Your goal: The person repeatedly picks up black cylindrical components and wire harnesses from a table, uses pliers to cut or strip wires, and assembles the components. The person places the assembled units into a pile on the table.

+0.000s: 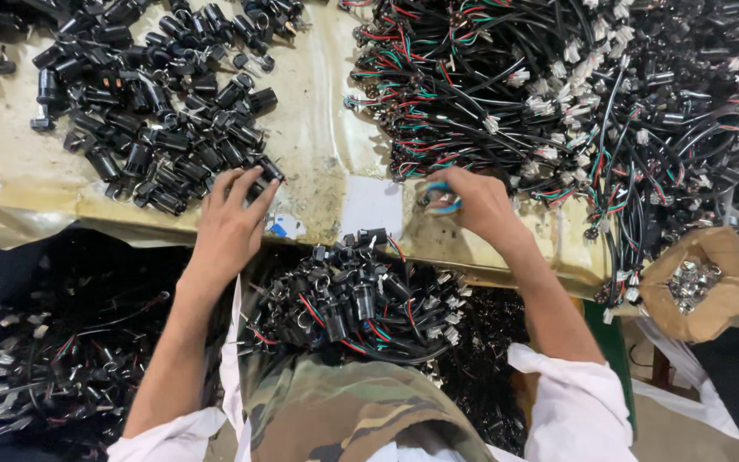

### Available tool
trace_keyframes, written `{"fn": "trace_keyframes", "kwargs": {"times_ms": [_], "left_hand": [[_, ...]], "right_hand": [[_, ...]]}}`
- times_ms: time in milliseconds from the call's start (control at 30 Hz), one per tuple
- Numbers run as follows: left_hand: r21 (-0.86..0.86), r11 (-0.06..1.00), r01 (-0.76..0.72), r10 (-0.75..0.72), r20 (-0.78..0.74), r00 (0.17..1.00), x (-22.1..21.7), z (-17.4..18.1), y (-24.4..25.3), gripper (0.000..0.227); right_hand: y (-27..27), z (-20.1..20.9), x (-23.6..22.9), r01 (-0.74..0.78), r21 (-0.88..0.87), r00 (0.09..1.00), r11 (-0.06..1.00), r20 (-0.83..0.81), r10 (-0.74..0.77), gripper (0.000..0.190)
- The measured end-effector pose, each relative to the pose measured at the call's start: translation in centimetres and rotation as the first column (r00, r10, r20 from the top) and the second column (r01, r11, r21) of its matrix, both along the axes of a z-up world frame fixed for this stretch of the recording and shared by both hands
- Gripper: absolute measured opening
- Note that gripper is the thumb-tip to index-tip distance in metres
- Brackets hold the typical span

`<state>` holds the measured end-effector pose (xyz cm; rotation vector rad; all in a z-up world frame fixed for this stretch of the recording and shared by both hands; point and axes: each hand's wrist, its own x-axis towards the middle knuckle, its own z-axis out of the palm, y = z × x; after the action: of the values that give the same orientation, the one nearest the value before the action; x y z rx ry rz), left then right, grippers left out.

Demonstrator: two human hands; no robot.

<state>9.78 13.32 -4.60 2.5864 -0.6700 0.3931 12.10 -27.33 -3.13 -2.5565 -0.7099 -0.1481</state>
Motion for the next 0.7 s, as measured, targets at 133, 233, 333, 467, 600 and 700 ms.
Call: {"fn": "trace_keyframes", "kwargs": {"times_ms": [133,233,333,467,600,700], "left_hand": [[0.036,0.987,0.158,-0.154,-0.098,0.983,0.8,-0.7,0.5,0.049],[-0.058,0.975,0.214,-0.22,-0.115,0.969,1.3,-0.5,1.0,0.052],[-0.042,0.981,0.192,-0.196,-0.146,0.97,1.7,-0.2,1.0,0.056],[0.014,0.981,0.192,-0.187,-0.162,0.969,1.9,-0.8,0.6,0.054],[0.029,0.983,0.184,-0.18,-0.099,0.979,1.8,-1.4,0.6,0.055],[0.044,0.989,0.141,-0.135,-0.125,0.983,1.9,-1.1,0.8,0.05]], "right_hand": [[-2.1,0.6,0.6,-0.015,-0.147,0.99,0.989,0.134,0.035,0.027],[-3.6,2.0,2.6,0.138,0.194,0.966,0.971,0.188,-0.175,0.021],[-4.3,2.7,3.8,0.275,0.356,0.942,0.893,0.087,-0.324,0.024],[-3.3,0.3,2.9,0.16,0.083,0.985,0.984,0.057,-0.165,0.021],[-3.0,-2.1,1.1,0.116,-0.107,0.993,0.987,-0.001,-0.117,0.025],[-4.0,-2.6,0.8,0.064,-0.174,0.997,0.983,-0.034,-0.071,0.031]]}}
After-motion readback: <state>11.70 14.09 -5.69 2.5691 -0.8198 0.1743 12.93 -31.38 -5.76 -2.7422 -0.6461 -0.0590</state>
